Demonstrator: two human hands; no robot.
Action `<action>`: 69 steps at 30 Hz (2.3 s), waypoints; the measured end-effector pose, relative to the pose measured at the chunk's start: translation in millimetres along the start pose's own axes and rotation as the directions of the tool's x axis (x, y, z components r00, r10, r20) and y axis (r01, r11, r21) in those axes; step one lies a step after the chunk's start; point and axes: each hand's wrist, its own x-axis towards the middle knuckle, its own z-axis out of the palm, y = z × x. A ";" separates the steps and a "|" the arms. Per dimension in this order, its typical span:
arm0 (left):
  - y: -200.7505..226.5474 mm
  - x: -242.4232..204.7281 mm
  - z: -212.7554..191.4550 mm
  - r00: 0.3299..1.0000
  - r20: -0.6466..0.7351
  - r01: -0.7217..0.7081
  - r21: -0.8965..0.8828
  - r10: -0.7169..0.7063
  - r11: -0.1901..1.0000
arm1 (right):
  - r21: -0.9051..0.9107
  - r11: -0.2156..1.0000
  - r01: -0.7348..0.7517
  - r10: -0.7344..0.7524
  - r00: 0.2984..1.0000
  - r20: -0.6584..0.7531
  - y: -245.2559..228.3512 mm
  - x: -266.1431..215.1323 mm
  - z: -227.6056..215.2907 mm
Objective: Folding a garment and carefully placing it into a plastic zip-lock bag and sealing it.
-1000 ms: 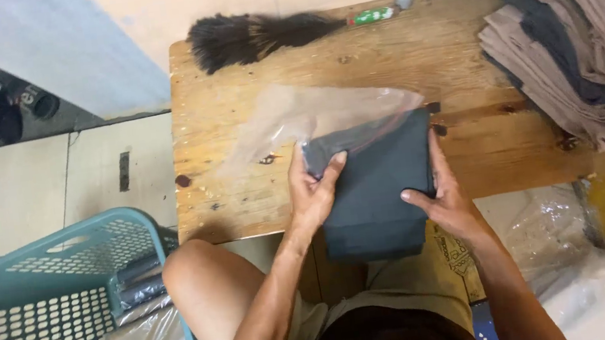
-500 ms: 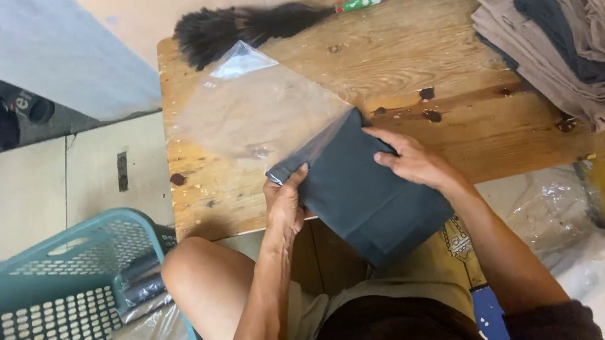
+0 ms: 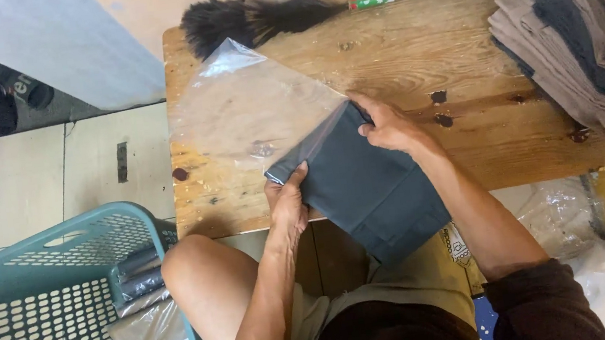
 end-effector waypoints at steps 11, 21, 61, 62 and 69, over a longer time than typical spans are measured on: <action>10.8 -13.2 6.8 1.000 -0.016 -0.013 -0.049 0.013 0.999 | 0.049 0.998 0.033 -0.030 0.998 -0.064 9.0 -1.0 9.2; 19.4 -24.2 12.3 0.999 -0.029 0.014 -0.029 -0.014 0.999 | 0.218 0.958 0.185 -0.142 0.969 -0.201 41.4 30.7 18.5; 3.0 -33.7 12.1 1.000 -0.006 -0.006 -0.048 0.005 0.999 | 0.282 0.950 -0.132 0.263 0.825 -0.501 117.9 -176.8 27.0; -0.5 -33.3 10.5 1.000 -0.013 -0.007 -0.034 0.007 0.999 | 0.449 0.888 -0.101 0.359 0.764 -0.536 124.9 -185.9 45.5; 11.8 -48.4 14.2 0.999 0.015 0.031 -0.032 -0.031 0.999 | 0.999 -0.028 -0.033 0.414 0.909 0.042 77.8 -178.6 103.2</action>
